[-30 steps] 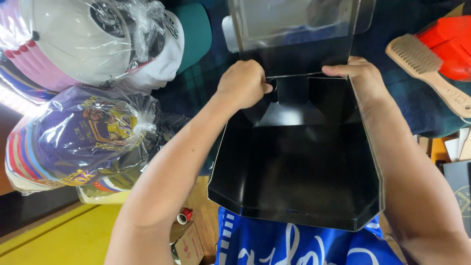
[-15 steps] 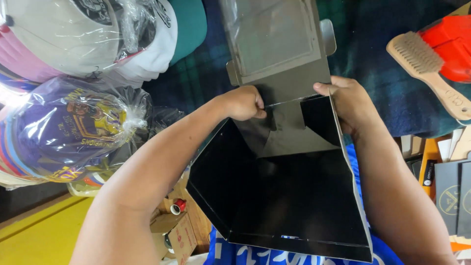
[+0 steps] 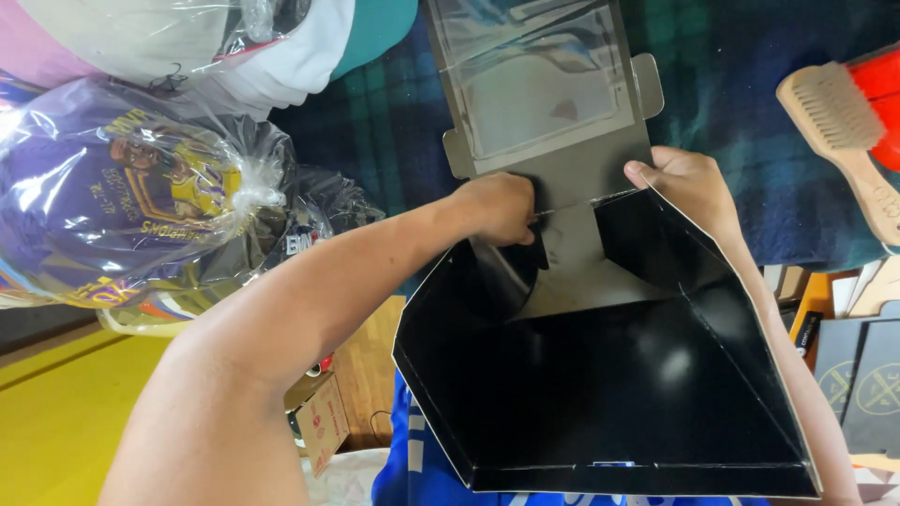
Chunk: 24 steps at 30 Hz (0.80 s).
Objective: The person assembles a black cardboard display box with a clear plastic window. They fold the side flaps, tuck the tabs into slots to form the box structure, and then close the lid. Finally, they use a wooden brush to wipe the surface of the box.
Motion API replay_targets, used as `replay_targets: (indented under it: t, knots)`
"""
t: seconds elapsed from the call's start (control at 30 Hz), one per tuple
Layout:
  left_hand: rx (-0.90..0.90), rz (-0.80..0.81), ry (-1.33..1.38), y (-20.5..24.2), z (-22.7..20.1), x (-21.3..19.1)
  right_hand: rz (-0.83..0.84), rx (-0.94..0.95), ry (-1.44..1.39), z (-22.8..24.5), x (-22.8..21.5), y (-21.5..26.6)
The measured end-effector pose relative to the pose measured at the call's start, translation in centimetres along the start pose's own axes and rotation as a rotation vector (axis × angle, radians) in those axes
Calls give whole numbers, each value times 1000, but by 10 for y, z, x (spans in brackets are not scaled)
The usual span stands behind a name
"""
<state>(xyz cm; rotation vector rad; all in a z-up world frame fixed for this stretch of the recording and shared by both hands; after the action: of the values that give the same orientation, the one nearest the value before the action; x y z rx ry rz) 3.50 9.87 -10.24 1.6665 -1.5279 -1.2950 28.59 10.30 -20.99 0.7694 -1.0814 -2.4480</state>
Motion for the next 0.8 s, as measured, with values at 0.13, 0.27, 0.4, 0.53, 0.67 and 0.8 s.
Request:
replay_targets:
  t: [0.13, 0.27, 0.4, 0.53, 0.67, 0.8]
  knots:
    - [-8, -25, -14, 1, -7, 0, 2, -50, 9, 5, -2, -4]
    - [-125, -9, 31, 15, -9, -6, 77, -74, 33, 69, -6, 44]
    - [-242, 104, -108, 41, -8, -21, 129, -26, 18, 111, -7, 91]
    - [-231, 156, -120, 30, 11, -2, 130, -65, 42, 112, -3, 82]
    - [-132, -20, -25, -1, 11, -3, 50, -84, -34, 88, -2, 70]
    - [-60, 12, 95, -2, 9, -6, 43, -127, -16, 55, -2, 41]
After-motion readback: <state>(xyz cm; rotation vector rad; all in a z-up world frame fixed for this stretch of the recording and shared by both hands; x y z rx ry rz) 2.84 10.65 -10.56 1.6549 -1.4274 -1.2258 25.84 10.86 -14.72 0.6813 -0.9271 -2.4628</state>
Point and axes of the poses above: each hand's wrist, its own y-axis away from the middle knuckle, its own x-axis out of the palm, z = x × y, the point moved 9 cm from there along -y, towards the middle knuckle, and after that the axes turned 13 degrees about z, right-handed, at the moved point
